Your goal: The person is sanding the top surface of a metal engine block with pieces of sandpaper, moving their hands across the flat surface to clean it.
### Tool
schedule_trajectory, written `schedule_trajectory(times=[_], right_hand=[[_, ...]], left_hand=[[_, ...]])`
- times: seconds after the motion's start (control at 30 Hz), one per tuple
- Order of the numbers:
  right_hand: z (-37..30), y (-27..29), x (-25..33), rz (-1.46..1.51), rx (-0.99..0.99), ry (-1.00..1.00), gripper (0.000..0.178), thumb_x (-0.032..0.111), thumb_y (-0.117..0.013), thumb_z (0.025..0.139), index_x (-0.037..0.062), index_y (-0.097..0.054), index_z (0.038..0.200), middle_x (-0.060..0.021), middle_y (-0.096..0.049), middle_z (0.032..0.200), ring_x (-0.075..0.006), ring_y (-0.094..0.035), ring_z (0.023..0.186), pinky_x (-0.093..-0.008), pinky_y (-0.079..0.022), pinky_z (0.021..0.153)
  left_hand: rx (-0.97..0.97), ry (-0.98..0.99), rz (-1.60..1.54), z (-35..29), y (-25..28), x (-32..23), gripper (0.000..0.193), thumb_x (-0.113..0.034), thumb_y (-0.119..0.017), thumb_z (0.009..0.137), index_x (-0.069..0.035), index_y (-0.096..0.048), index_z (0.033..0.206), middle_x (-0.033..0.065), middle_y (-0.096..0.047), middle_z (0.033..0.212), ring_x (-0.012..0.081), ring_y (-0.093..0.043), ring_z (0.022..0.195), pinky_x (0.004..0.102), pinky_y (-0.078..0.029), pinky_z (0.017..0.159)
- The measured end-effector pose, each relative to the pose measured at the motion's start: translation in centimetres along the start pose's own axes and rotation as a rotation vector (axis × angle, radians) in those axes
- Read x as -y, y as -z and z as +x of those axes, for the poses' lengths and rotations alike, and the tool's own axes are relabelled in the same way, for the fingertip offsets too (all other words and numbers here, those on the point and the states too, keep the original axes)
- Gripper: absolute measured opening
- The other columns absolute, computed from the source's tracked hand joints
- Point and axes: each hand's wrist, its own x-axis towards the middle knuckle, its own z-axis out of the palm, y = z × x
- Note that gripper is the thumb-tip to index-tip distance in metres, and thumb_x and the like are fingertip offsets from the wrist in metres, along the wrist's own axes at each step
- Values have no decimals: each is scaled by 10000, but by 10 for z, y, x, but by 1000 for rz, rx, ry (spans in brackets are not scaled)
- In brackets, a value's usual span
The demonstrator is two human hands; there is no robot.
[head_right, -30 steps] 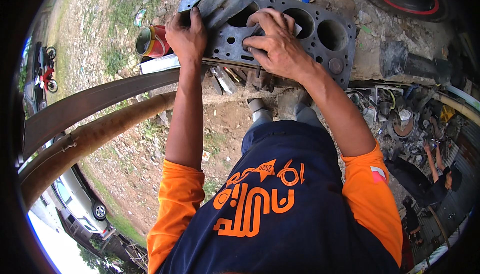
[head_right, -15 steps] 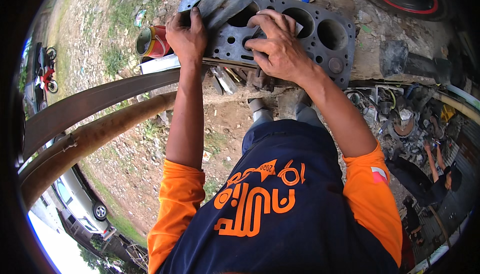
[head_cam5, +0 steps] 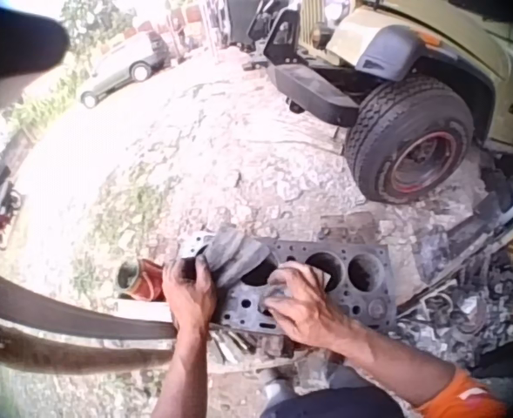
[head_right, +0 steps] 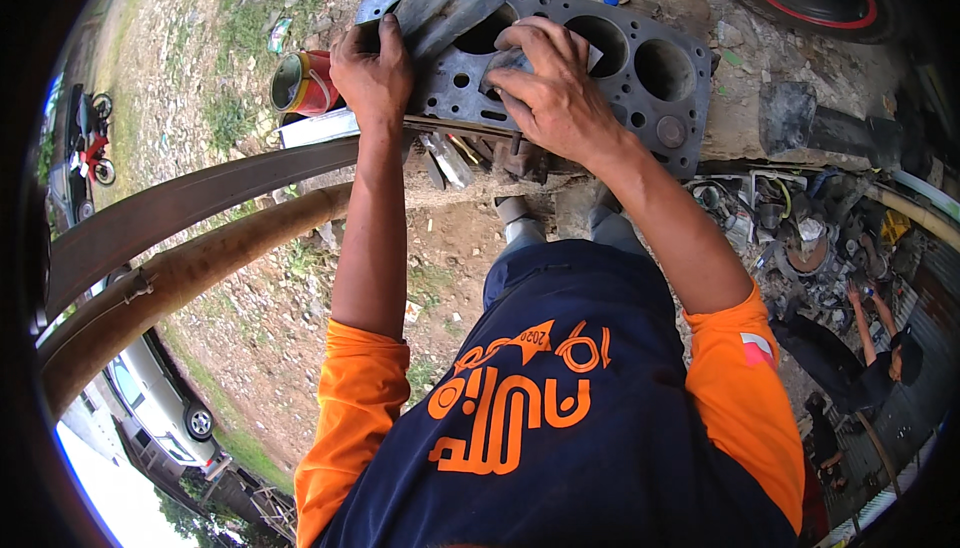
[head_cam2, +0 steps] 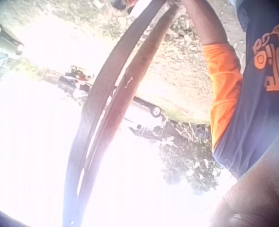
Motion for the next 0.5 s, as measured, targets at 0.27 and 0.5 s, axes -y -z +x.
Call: schedule_trajectory(times=[0.27,0.5], right_hand=[[3,1,9,-100,-5,-32,330,70,-844,761,118,-826,1086,-137,-600,1375,-336,-496,1399,-509,-352,1134],[1,0,7,-84,38,-12,316,84,-836,769,131,-835,1082,-118,-606,1356,-317,-499,1401,-507,-346,1140]], left_hand=[[-20,-34,11,0,-3,3,321,-311,-691,954,-5,-785,933,221,-732,922,429,-634,984,504,-493,917],[-1,-12,0,0,-4,5,319,-308,-688,954,-4,-783,947,222,-734,934,436,-634,987,508,-492,914]])
